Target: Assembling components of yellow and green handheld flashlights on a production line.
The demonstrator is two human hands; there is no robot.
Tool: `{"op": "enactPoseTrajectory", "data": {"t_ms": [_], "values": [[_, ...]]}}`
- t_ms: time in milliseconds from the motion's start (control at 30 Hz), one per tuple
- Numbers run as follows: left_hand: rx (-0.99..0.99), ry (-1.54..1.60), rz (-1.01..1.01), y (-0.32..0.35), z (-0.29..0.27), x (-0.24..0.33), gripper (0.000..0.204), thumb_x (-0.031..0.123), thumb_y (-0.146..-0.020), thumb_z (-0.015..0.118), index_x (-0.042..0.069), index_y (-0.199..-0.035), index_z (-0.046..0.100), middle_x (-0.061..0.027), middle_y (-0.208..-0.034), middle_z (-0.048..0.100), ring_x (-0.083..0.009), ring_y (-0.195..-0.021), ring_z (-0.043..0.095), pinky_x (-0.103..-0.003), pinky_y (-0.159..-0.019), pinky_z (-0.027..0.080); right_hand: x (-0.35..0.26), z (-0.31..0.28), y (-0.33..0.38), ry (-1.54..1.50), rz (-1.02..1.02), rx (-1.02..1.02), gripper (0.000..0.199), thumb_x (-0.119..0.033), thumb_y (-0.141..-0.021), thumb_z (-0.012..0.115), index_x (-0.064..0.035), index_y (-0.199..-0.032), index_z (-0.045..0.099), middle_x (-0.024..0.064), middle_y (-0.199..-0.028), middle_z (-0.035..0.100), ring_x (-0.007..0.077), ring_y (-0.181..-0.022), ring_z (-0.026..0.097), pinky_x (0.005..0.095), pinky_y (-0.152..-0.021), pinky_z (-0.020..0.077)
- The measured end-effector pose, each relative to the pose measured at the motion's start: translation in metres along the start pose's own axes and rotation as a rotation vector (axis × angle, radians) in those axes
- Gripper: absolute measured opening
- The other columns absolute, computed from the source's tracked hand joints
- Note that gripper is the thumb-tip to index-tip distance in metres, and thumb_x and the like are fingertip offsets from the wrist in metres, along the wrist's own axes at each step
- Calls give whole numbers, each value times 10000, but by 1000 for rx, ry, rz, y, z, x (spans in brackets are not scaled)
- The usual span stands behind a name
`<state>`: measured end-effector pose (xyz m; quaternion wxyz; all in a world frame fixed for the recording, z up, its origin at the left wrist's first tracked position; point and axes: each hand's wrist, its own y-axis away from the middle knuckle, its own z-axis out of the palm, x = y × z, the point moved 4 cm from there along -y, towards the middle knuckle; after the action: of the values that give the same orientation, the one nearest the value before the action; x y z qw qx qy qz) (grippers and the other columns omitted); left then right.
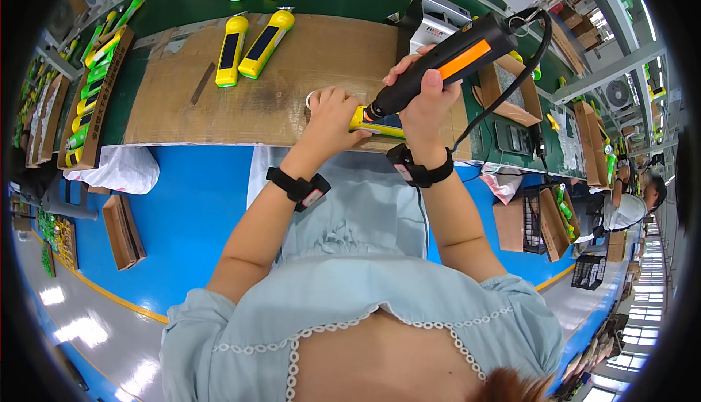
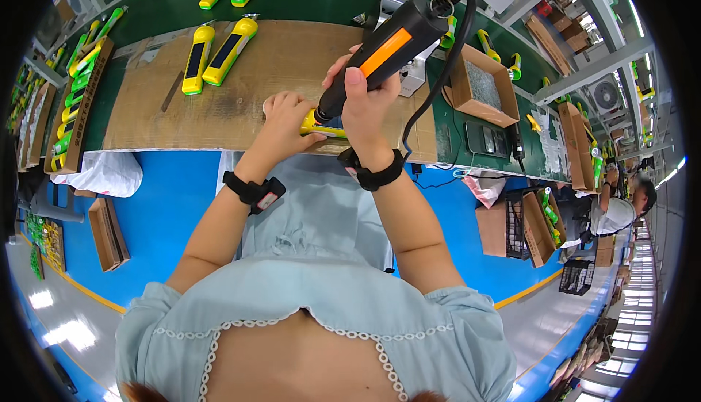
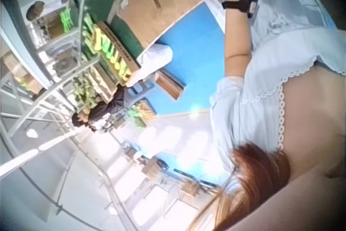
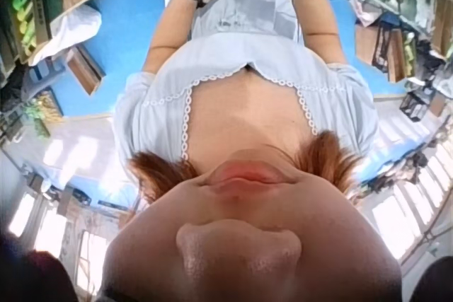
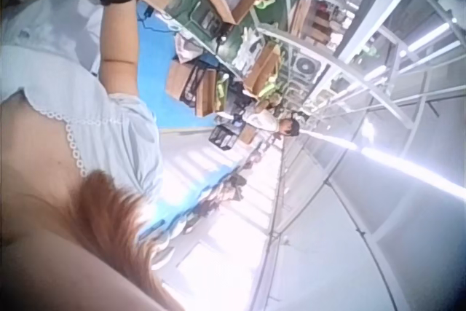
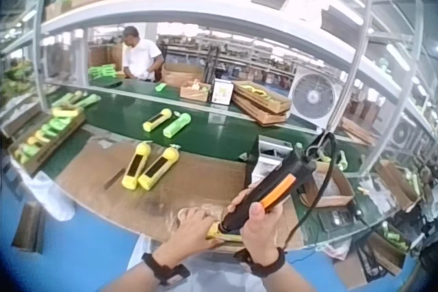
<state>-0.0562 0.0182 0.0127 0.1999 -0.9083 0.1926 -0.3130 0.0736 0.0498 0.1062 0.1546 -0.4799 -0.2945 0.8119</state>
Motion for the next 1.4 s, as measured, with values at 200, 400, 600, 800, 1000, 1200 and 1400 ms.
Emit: {"op": "enactPoseTrajectory", "data": {"t_ms": [200,400,600,800,1000,1200,1400], "values": [[1,-5,-11,1,0,-1,519,261,-593,806,88,-1033,591,-78,-1010,522,-290,-1078,450,-454,-946,275,7,3,3,49,12,37,363,-269,-849,652,-15,-1024,462,104,-719,595,158,-602,575,266,-553,467],[-54,-2,-58,-1,-3,-1,468,251,-577,815,97,-978,630,-92,-998,536,-300,-1065,464,-482,-965,279,17,11,7,91,45,-40,329,-247,-845,652,-19,-985,460,82,-712,584,131,-583,558,250,-543,457],[-59,8,-67,-3,1,-5,458,257,-579,822,102,-969,638,-90,-992,543,-298,-1062,470,-477,-965,282,17,13,5,184,102,-46,472,-448,-827,642,-31,-974,478,82,-740,566,163,-626,571,281,-576,480],[-79,-26,-72,-6,3,-5,469,269,-578,826,109,-978,641,-90,-999,546,-291,-1073,468,-479,-970,278,22,10,5,89,66,-49,215,-107,-853,615,-23,-968,454,89,-734,588,139,-592,562,257,-552,469],[-96,-61,-88,-4,3,-4,477,256,-589,817,104,-997,622,-95,-1022,537,-301,-1086,459,-493,-989,266,-18,-1,-16,-10,-74,71,319,-284,-870,618,-12,-967,483,102,-715,580,173,-577,572,289,-537,489],[-152,-55,-48,2,-2,-4,496,170,-664,755,116,-1116,558,-110,-1084,498,-323,-1133,419,-477,-1035,232,-74,-47,-73,189,-349,223,339,-320,-898,590,-10,-941,459,106,-690,572,172,-552,569,281,-505,473],[-251,-97,-70,-3,-6,-3,523,96,-669,721,107,-1155,528,-142,-1129,469,-345,-1145,396,-478,-1035,235,-30,-91,-105,365,-327,239,225,-118,-855,659,-11,-897,466,79,-695,590,137,-539,571,248,-502,450]]}}
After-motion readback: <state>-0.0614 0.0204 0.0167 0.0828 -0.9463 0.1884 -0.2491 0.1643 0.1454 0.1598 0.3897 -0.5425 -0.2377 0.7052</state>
